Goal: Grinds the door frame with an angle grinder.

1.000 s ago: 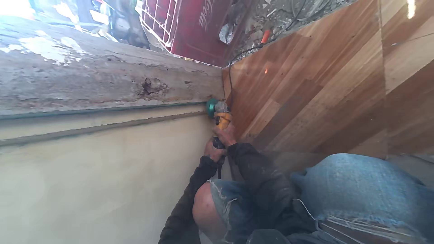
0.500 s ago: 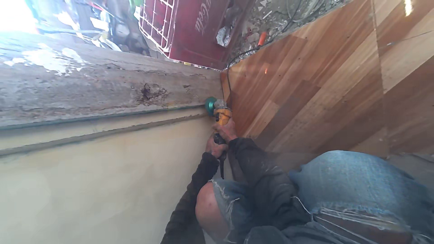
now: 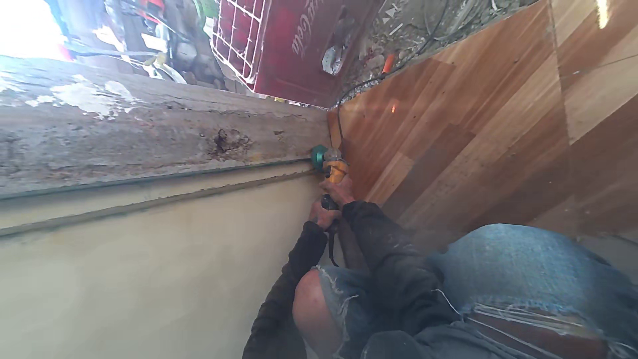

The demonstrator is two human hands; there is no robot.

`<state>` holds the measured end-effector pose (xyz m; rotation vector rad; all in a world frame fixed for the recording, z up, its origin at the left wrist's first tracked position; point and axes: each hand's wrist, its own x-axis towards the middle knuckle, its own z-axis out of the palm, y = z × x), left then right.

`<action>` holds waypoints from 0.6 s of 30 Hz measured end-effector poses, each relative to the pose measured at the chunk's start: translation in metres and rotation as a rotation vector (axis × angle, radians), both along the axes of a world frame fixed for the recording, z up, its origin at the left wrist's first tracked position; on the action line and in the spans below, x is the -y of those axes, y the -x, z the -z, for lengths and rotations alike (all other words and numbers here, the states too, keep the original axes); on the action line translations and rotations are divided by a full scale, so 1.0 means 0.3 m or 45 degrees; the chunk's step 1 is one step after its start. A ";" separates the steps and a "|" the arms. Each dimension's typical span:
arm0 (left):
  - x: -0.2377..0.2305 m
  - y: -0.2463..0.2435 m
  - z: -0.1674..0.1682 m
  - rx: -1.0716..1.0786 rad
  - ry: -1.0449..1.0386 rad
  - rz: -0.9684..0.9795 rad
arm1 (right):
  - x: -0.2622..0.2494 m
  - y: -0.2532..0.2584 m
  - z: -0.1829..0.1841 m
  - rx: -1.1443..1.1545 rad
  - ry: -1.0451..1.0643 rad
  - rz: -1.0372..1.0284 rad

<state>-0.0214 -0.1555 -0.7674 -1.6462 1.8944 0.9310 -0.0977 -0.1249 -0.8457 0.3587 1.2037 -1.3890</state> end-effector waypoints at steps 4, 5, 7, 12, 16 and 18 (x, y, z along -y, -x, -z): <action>0.008 0.014 -0.005 0.009 -0.007 -0.013 | 0.004 0.020 -0.015 0.018 0.009 -0.017; 0.011 0.014 -0.002 0.005 -0.009 -0.014 | 0.001 0.027 -0.021 0.023 0.009 -0.025; 0.014 0.011 0.003 0.007 -0.013 -0.013 | 0.001 0.025 -0.019 0.031 0.006 -0.023; 0.010 0.016 0.002 -0.008 -0.005 0.000 | 0.007 0.008 0.006 0.002 -0.009 -0.054; 0.009 0.025 -0.007 0.007 -0.006 0.007 | 0.007 0.017 -0.001 0.019 0.004 -0.064; 0.007 0.027 -0.004 0.002 -0.014 -0.004 | 0.009 0.014 0.006 0.026 -0.005 -0.055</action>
